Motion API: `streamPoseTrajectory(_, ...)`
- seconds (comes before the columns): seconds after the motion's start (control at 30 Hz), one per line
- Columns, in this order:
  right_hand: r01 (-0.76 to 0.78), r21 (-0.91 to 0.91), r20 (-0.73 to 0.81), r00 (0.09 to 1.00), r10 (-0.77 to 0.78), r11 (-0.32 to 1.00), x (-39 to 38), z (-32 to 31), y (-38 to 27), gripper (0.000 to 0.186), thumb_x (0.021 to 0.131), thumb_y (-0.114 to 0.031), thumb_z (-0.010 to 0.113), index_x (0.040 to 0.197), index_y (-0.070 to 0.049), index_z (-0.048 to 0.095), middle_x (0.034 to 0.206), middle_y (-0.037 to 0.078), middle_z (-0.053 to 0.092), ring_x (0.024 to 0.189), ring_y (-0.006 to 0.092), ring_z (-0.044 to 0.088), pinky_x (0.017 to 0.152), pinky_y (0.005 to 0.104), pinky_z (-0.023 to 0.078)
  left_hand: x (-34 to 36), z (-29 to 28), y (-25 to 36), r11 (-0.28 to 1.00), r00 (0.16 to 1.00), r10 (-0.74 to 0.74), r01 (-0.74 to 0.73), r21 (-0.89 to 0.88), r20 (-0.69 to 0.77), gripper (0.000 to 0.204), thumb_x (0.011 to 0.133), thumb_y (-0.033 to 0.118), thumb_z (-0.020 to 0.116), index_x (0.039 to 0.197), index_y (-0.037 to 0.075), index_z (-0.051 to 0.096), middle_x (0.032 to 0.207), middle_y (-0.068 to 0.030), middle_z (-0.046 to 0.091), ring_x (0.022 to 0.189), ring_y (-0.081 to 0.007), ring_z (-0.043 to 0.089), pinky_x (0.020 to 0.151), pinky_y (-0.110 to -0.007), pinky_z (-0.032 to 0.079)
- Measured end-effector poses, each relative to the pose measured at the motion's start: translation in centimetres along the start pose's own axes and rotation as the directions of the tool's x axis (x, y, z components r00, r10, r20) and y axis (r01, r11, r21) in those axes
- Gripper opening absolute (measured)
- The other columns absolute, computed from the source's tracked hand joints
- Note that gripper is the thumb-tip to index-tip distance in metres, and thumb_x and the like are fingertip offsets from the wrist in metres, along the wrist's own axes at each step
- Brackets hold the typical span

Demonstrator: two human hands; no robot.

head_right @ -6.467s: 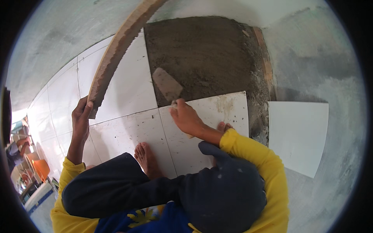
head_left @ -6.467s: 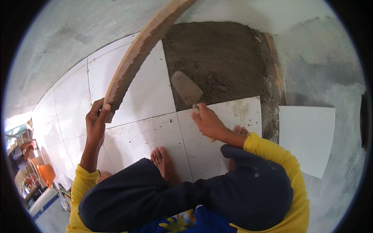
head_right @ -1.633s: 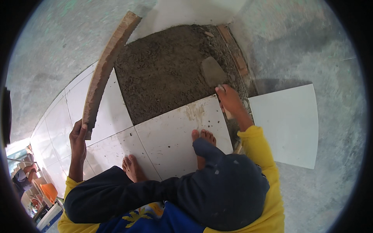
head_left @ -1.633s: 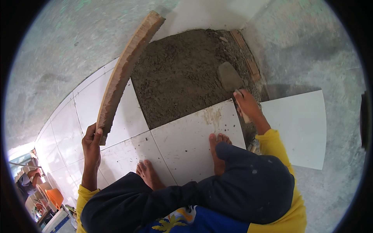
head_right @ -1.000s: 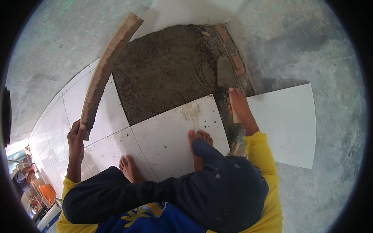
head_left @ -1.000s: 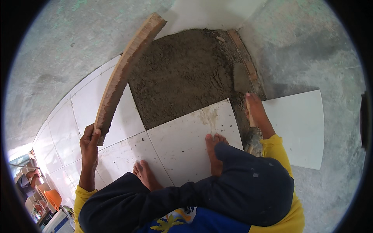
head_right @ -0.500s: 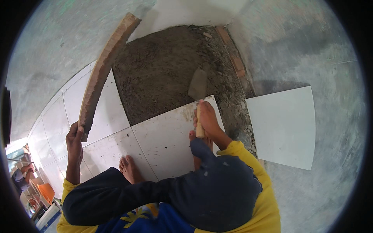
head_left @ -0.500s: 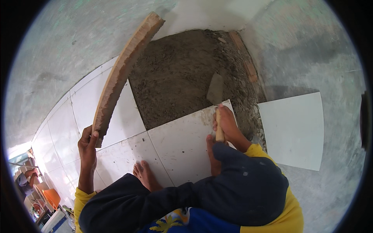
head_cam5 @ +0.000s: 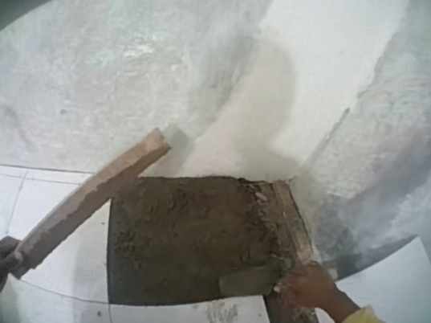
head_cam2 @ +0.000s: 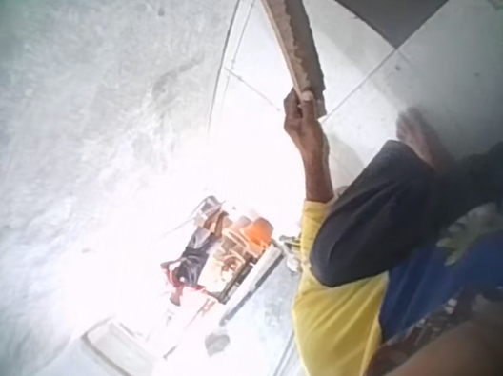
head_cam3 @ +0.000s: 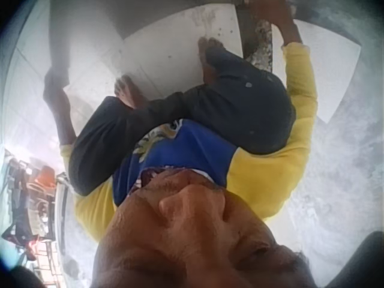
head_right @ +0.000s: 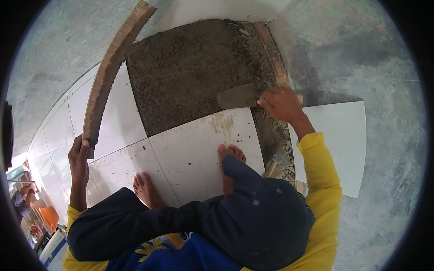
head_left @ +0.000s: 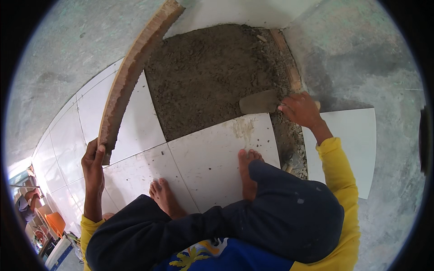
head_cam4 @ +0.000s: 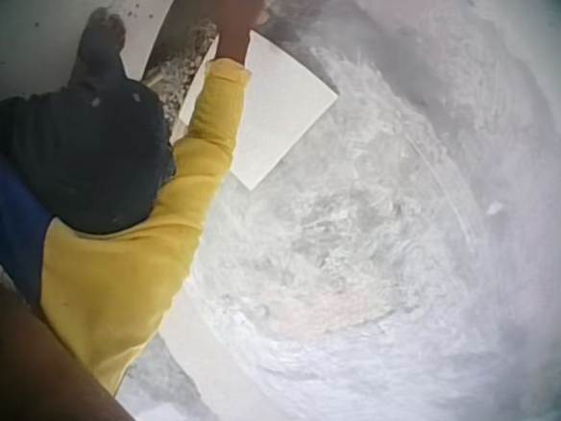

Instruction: The person spreads cement on the floor using a trowel, places a white tile, and taps it with a rubber mallet to secure it. They repeat this process by applying cement to the back of another tile and setting it in place.

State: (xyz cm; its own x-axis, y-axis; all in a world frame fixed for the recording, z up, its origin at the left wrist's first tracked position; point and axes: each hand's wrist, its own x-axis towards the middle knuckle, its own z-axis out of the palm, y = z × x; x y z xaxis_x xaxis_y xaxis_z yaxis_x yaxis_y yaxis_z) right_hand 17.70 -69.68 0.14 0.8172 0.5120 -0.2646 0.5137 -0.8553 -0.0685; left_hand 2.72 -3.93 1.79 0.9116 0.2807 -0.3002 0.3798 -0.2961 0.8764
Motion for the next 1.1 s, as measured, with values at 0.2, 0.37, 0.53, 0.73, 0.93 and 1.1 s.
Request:
streamPoseTrajectory(0.2,0.247,-0.038,-0.098,0.964,-0.249,0.968,4.7,0.0,-1.2,0.025,0.099,-0.039,0.069,0.101,-0.014,0.072,0.092,0.007,0.067,0.095,0.0275,0.069,0.092,0.0441,0.041,0.0,1.0,0.6,0.999,1.0,-0.03,0.03,-0.022,-0.002,0.049,0.104,0.037,0.071,0.137,0.0,0.067,0.117,-0.0088,0.072,0.11,-0.015,0.061,0.1,-0.035,0.046)
streamPoseTrajectory(0.37,0.258,-0.054,-0.079,0.962,-0.262,0.965,3.9,0.7,2.9,0.022,0.098,-0.036,0.071,0.102,-0.015,0.072,0.093,0.007,0.068,0.095,0.0281,0.068,0.091,0.0452,0.042,-0.3,1.6,0.7,1.0,1.0,-0.025,0.025,-0.013,0.001,0.047,0.104,0.034,0.07,0.136,0.0,0.067,0.116,-0.0084,0.072,0.109,-0.0146,0.061,0.099,-0.034,0.046)
streamPoseTrajectory(0.53,-0.099,-0.159,0.074,0.991,0.111,0.982,0.0,-1.2,7.7,0.03,0.1,-0.04,0.069,0.112,-0.014,0.075,0.109,0.011,0.074,0.104,0.0305,0.07,0.097,0.0484,0.043,-0.5,0.6,0.6,0.999,0.999,-0.026,0.027,0.035,-0.019,0.045,0.104,0.031,0.069,0.135,-0.001,0.067,0.115,-0.008,0.07,0.108,-0.015,0.061,0.098,-0.033,0.046)
streamPoseTrajectory(0.73,0.107,0.164,-0.163,0.983,-0.08,0.981,1.9,3.2,-0.8,0.039,0.106,-0.043,0.059,0.114,-0.007,0.071,0.111,0.015,0.073,0.1,0.0378,0.072,0.081,0.0541,0.058,0.8,-0.7,0.0,0.998,0.999,-0.031,0.033,0.044,-0.041,0.042,0.105,0.027,0.068,0.135,-0.003,0.067,0.116,-0.0084,0.068,0.106,-0.0151,0.061,0.096,-0.032,0.047)
streamPoseTrajectory(0.93,-0.136,0.294,-0.048,0.987,0.156,0.946,11.0,4.6,-8.9,0.04,0.109,-0.043,0.057,0.12,-0.005,0.063,0.094,0.014,0.067,0.082,0.0304,0.073,0.067,0.0466,0.06,-0.4,-1.5,-0.5,0.996,0.993,-0.06,0.053,-0.072,-0.1,0.043,0.105,0.027,0.068,0.135,-0.005,0.067,0.12,-0.0085,0.067,0.109,-0.0154,0.061,0.098,-0.032,0.047)
streamPoseTrajectory(1.1,-0.379,0.913,0.278,0.848,0.452,0.149,17.9,3.3,-9.2,0.045,0.113,-0.044,0.049,0.115,-0.001,0.059,0.082,0.013,0.062,0.065,0.0217,0.068,0.055,0.0374,0.056,-2.3,-2.9,-1.1,0.997,0.991,0.002,-0.011,-0.07,-0.136,0.042,0.106,0.026,0.068,0.134,-0.006,0.067,0.121,-0.0067,0.065,0.111,-0.0155,0.061,0.099,-0.031,0.047)
